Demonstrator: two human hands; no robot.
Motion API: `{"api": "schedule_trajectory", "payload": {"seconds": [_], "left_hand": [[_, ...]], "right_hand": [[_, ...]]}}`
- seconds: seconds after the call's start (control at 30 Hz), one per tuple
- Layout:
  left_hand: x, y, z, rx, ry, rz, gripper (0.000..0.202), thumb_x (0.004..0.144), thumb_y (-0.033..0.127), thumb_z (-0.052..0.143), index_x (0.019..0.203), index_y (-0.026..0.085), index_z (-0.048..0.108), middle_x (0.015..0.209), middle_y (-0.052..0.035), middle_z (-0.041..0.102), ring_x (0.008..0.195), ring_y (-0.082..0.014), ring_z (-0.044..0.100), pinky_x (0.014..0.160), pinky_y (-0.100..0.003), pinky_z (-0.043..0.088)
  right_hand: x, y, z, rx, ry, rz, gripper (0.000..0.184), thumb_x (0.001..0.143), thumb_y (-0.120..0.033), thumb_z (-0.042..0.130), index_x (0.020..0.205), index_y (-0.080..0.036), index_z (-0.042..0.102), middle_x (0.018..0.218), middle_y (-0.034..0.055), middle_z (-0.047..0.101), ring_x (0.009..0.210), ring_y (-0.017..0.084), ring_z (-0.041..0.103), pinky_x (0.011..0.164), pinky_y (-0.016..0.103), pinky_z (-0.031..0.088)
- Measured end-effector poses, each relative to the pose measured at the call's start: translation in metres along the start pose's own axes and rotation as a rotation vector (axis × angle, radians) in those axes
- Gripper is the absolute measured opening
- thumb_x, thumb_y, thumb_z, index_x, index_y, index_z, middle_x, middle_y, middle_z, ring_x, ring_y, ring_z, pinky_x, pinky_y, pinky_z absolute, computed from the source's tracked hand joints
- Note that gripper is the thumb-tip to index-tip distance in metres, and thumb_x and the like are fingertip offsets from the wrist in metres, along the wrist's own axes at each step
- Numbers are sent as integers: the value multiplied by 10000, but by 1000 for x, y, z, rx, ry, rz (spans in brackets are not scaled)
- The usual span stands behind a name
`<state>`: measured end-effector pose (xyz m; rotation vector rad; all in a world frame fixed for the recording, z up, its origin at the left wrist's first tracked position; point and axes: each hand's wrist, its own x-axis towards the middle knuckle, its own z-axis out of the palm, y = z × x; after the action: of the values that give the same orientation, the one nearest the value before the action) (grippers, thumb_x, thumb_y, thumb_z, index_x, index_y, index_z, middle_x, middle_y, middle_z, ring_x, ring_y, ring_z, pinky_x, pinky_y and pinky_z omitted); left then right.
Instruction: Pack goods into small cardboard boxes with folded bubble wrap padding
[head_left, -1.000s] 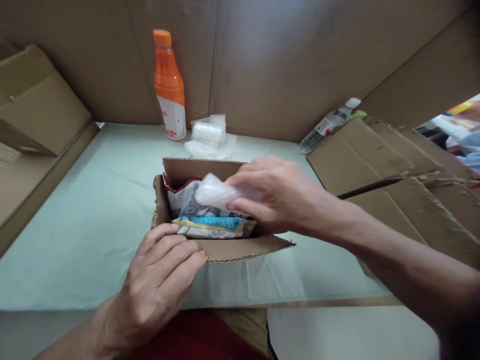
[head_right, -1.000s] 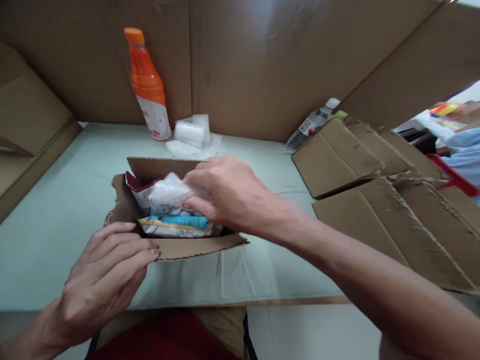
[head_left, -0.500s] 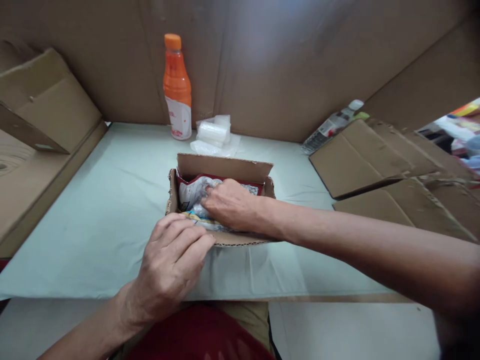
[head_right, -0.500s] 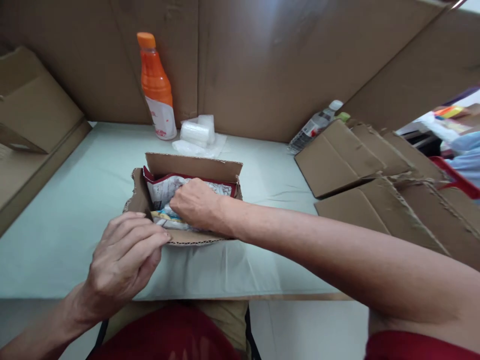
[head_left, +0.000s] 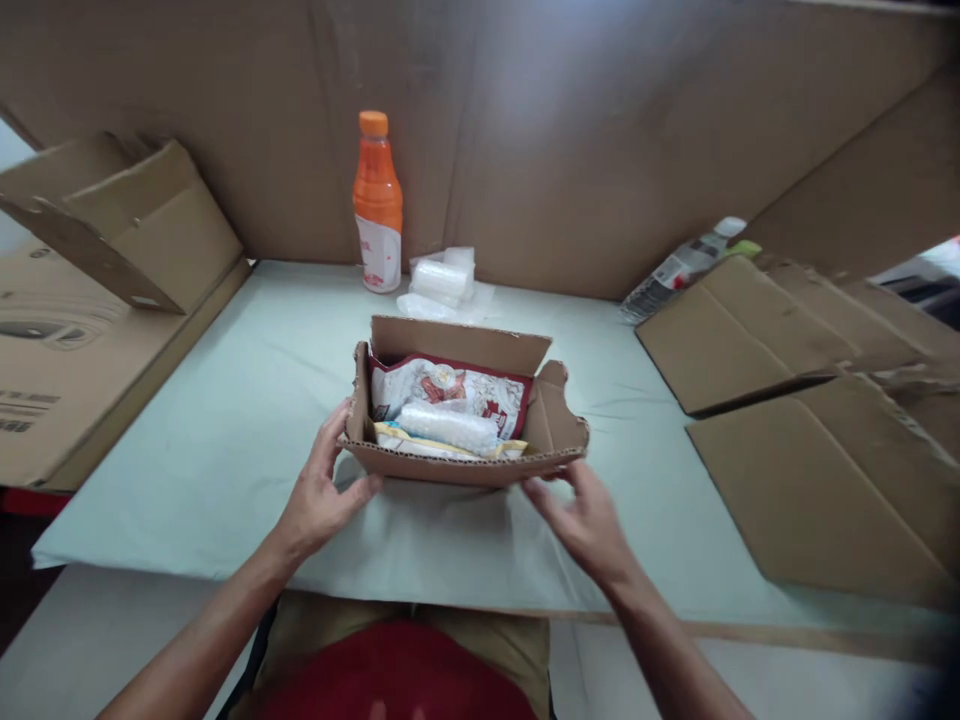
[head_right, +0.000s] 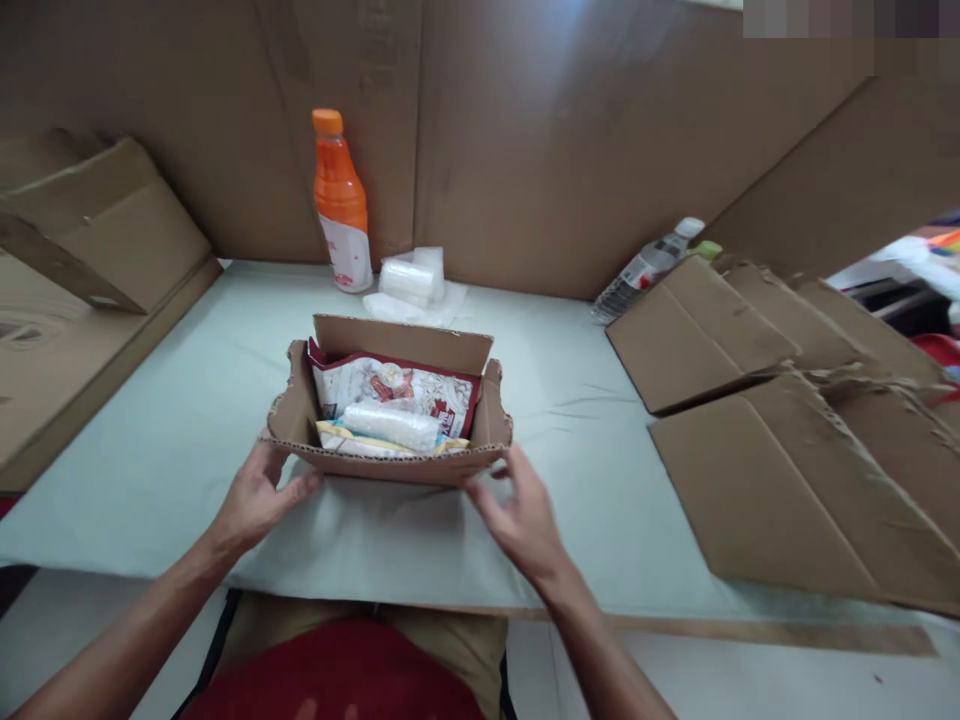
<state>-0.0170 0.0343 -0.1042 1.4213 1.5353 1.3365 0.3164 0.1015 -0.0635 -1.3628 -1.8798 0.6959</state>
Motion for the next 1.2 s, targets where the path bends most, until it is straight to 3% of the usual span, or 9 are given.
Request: {"api": "schedule_trajectory", "payload": {"seconds": [0.13, 0.27, 0.4, 0.5, 0.6, 0.73, 0.97, 1.07, 1.2], "left_hand": [[33, 9, 17, -190, 47, -103, 814, 791, 523, 772, 1459, 184, 452, 1387, -154, 618, 1333, -316, 569, 1137, -466, 452], [48, 27, 53, -233, 41, -58, 771, 766, 481, 775, 1411, 167, 492, 1353, -154, 641, 1295, -319, 595, 1097, -455, 488], [1, 27, 67, -99, 17, 8, 766, 836, 395, 734, 1512, 225, 417, 1540, -149, 499, 1444, -320, 461, 1198, -493, 384], [-44, 12, 40, -10, 33, -3, 772, 842, 400, 743, 1522, 260, 406, 1574, -135, 454, 1478, -323, 417, 1221, -506, 359], [-61, -6, 2, 46, 46, -27, 930, 756, 428, 825, 1541, 261, 354, 1590, -155, 411, 1462, -356, 432, 1201, -536, 383], [-41, -17, -18, 17, -25, 15, 1225, 621, 462, 909, 1598, 269, 196, 1634, -190, 311, 1459, -402, 421, 1164, -559, 421], [-3, -20, -9, -71, -125, 106, 1331, 624, 441, 901, 1630, 236, 55, 1683, -213, 170, 1557, -409, 214, 1246, -565, 268], [-9, -21, -25, -52, -19, 114, 1277, 647, 413, 893, 1623, 245, 88, 1653, -206, 251, 1504, -392, 347, 1198, -536, 379], [-30, -31, -77, 16, 297, 10, 1177, 630, 472, 903, 1568, 239, 232, 1529, -184, 442, 1383, -360, 512, 1110, -497, 489]], "right_hand": [[25, -11, 44, 132, -14, 26, 400, 825, -463, 670, 1104, -180, 631, 1037, 109, 735, 895, 239, 662, 785, 370, 562], [28, 0, 19, 143, 34, 101, 447, 826, -518, 653, 1104, -170, 616, 1040, 110, 735, 872, 247, 668, 774, 392, 558], [-8, 20, -5, 83, 39, 148, 427, 836, -573, 676, 997, -178, 640, 953, 124, 751, 881, 283, 691, 805, 427, 558], [-22, 19, 2, 141, -69, 104, 450, 845, -572, 690, 1061, -180, 644, 1112, 148, 744, 1033, 303, 687, 904, 438, 551], [-12, 9, 20, 209, -178, 63, 497, 864, -588, 665, 1144, -179, 632, 1216, 153, 710, 1097, 297, 666, 912, 420, 558], [2, 1, 35, 204, -183, 97, 535, 898, -612, 607, 1231, -193, 591, 1278, 140, 668, 1012, 258, 673, 801, 371, 577], [-4, 2, 55, 220, -129, 200, 544, 901, -620, 615, 1267, -224, 546, 1260, 125, 668, 950, 248, 690, 766, 362, 586], [14, -14, 79, 294, -143, 158, 576, 889, -602, 646, 1300, -219, 521, 1274, 135, 657, 942, 241, 690, 805, 376, 596], [56, -66, 136, 387, -308, -1, 632, 924, -540, 600, 1425, -188, 442, 1398, 169, 588, 1083, 256, 662, 893, 396, 594]]}}
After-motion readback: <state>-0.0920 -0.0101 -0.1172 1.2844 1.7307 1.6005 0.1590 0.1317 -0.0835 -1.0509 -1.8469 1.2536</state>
